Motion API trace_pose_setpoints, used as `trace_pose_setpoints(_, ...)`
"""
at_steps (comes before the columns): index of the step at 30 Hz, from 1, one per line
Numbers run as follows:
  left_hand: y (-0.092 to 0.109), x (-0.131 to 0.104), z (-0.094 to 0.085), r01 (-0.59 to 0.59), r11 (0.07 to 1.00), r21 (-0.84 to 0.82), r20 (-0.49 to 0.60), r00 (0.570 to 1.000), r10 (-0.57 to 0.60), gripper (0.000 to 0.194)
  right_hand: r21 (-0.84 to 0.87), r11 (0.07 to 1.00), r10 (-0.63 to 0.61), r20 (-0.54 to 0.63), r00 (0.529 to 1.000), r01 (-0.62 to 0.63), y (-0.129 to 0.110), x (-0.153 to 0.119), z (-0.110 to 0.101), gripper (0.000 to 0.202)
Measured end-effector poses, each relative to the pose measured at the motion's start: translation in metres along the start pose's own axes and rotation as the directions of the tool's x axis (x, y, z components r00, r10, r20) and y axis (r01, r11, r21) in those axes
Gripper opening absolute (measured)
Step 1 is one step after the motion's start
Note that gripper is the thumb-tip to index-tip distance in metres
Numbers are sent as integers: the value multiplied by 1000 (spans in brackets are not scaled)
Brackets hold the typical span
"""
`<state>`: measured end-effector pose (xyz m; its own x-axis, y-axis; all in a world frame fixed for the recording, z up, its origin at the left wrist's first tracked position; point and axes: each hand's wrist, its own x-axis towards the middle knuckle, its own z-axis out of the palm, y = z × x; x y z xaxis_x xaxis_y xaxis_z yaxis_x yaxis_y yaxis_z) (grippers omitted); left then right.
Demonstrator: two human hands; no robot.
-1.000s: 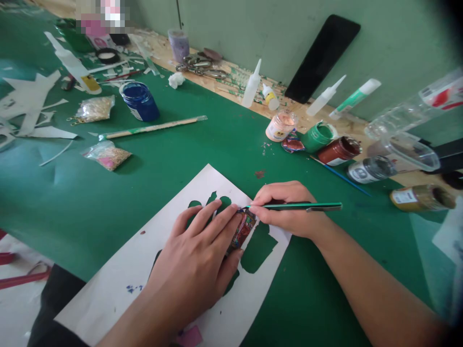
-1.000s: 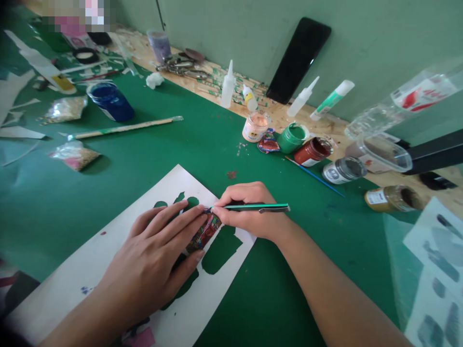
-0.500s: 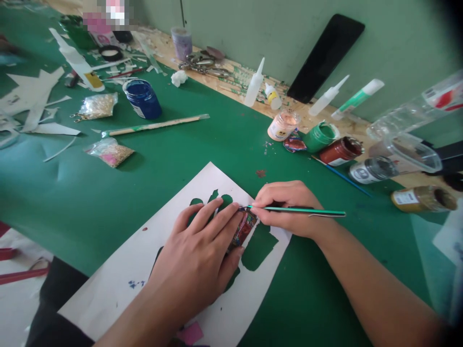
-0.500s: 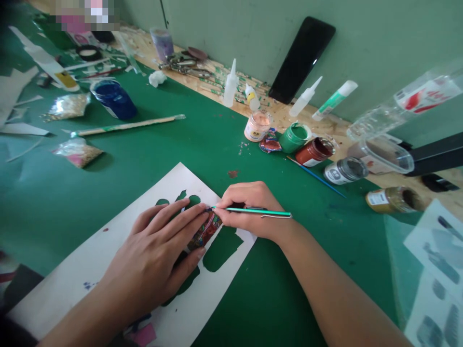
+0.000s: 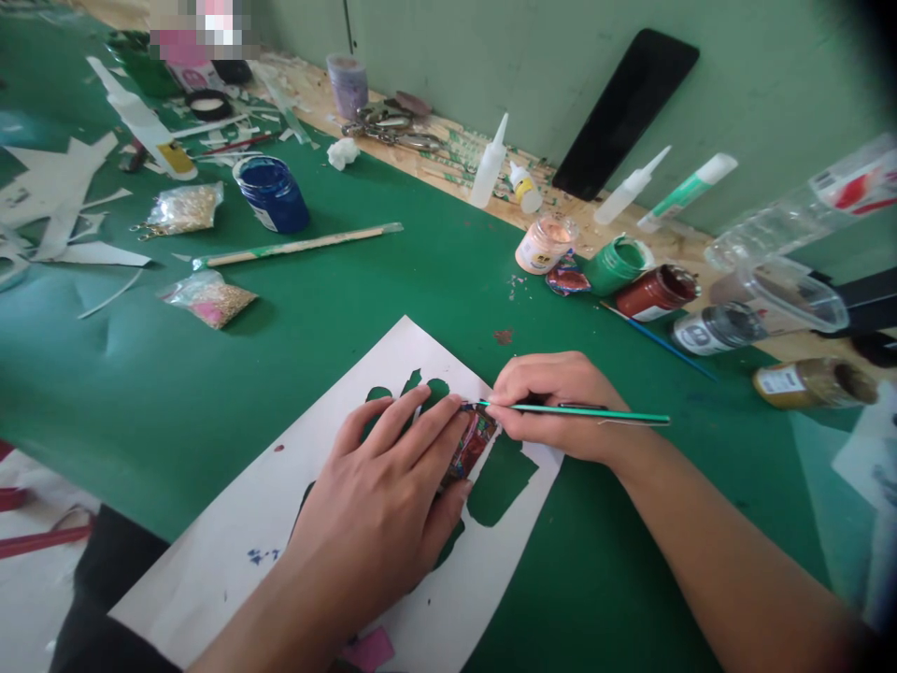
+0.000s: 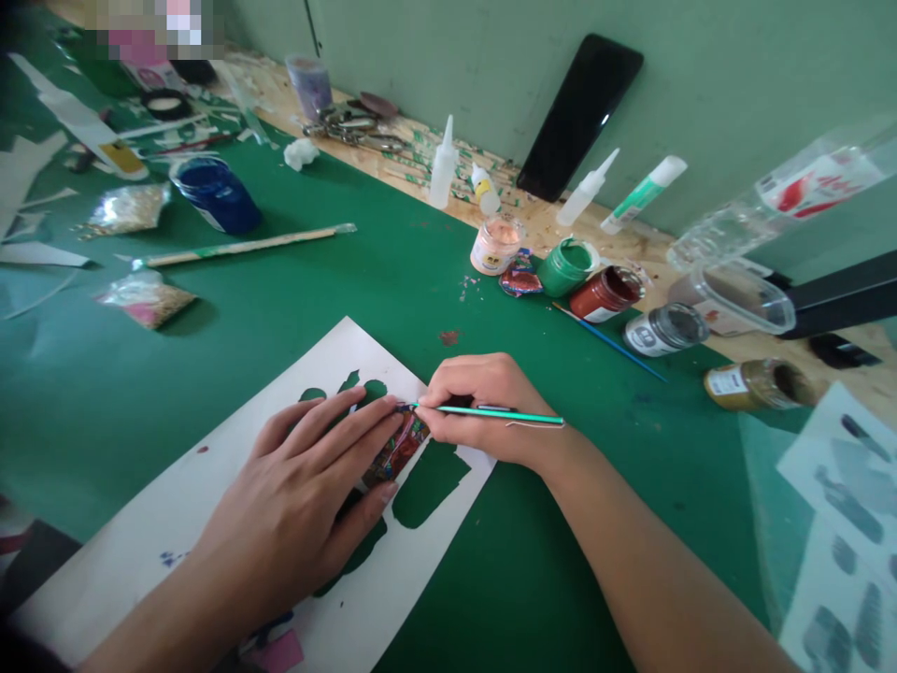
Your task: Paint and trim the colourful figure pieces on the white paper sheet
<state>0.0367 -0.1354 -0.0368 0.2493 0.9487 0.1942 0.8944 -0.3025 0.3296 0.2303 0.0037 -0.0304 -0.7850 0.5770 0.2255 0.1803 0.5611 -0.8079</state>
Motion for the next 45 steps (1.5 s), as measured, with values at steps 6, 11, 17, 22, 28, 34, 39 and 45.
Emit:
trace_pose_setpoints(6, 0, -1, 0, -2, 1000, 1, 7, 1000, 2, 44, 18, 1000, -4, -6, 1000, 4, -2, 1, 0, 17)
trace_pose_setpoints(11, -1, -2, 0, -3, 1000, -1, 2, 1000, 3, 44, 62, 997, 53, -35, 998, -51, 3, -2, -2, 14)
trace_pose_setpoints(17, 1, -1, 0, -7, 1000, 3, -2, 1000, 8, 42, 271, 946, 233, -185, 955, -179, 12, -8, -7, 13)
trace_pose_setpoints(22, 0, -2, 0, -26, 999, 21, -21, 999, 26, 41, 257, 943, 271, -230, 935, -210, 14, -9, -4, 14)
trace_pose_setpoints(28, 15, -3, -2, 36, 993, 112, 10, 999, -37, 45, 247, 955, 254, -402, 880, -163, 16, -10, -2, 18)
trace_pose_setpoints(34, 17, -1, -6, 19, 990, 143, 99, 995, -33, 52, 93, 981, 195, -514, 835, -171, 6, -8, -1, 17)
trace_pose_setpoints(39, -14, 12, -26, -225, 965, 133, 168, 965, 201, 42, 88, 988, 151, -425, 892, -125, 5, -9, 2, 18)
trace_pose_setpoints(45, 30, 4, -32, -73, 973, 219, 101, 994, 52, 35, -243, 970, -55, -131, 990, 22, 5, -11, 6, 17)
